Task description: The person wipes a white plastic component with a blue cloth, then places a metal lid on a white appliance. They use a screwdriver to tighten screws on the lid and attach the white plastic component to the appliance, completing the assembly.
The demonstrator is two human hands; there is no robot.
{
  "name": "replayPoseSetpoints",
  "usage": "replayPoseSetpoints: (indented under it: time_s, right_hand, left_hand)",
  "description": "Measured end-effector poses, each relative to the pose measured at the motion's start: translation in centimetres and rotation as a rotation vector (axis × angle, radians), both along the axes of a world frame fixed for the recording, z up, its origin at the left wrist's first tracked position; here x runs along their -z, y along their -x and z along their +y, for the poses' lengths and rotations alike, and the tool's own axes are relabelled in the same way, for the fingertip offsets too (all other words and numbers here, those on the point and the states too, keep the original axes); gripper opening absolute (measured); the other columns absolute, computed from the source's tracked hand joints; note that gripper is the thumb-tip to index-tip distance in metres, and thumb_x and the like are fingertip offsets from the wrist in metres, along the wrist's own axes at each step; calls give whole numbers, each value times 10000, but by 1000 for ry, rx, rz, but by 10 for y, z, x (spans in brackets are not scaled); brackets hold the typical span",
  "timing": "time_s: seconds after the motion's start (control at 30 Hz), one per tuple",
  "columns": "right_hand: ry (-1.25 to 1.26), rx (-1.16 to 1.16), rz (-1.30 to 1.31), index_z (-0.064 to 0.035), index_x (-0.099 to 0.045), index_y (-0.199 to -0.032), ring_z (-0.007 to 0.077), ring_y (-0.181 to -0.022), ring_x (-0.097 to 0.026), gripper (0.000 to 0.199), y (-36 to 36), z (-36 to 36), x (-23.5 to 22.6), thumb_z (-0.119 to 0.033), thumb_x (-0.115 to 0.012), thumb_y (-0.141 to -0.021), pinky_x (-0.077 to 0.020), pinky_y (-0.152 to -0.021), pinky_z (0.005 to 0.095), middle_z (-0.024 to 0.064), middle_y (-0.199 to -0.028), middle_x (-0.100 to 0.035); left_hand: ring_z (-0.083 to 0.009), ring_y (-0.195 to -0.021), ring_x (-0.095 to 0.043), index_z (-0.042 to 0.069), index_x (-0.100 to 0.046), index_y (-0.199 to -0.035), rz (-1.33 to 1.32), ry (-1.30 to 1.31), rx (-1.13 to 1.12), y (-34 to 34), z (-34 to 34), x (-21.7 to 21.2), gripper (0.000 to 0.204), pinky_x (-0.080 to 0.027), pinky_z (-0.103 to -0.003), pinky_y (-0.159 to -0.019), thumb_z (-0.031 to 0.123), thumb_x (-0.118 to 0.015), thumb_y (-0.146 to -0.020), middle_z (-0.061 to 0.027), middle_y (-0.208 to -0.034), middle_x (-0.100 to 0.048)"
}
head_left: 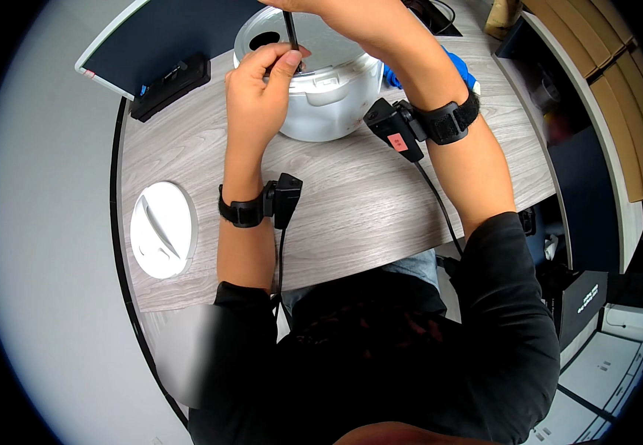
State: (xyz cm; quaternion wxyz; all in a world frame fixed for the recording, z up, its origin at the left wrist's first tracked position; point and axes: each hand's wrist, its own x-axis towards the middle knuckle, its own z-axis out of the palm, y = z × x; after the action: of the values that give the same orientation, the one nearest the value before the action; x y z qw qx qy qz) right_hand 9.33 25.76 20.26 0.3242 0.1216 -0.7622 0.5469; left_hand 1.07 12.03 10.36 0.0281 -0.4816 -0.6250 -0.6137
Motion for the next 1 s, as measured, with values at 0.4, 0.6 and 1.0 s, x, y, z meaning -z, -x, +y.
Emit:
replayPoseSetpoints:
  time_s: [0.4,0.6,1.0]
  right_hand:
    - [302,-137,92,-11,-689,-901,52,-716,-550,177,2,6,10,-181,-699,-947,-432,-653,216,-14,-784,-640]
    - [26,149,-48,8,-731,-863,71,-718,-574,342,-26,8,61,-331,-731,-902,-450,-640,244,23,-760,-675]
    - [23,185,-131,-8,-744,-1021,102,-772,-627,314,-48,20,83,-305,-712,-926,-499,-702,259,41,-844,-711]
  left_hand:
    - [-174,-1092,-605,39,-606,-1292,175,94,38,7,-22,-9,474,-446,-325,-956,184,-745,-862,-75,-1158,-672]
    - [-297,-1338,-495,107,-641,-1281,316,163,-21,50,-43,3,612,-386,-448,-1120,258,-851,-726,-122,-1394,-571]
    - [-285,-1262,-535,122,-706,-1146,374,137,-103,44,-43,6,656,-394,-435,-1080,311,-936,-561,-62,-1220,-663]
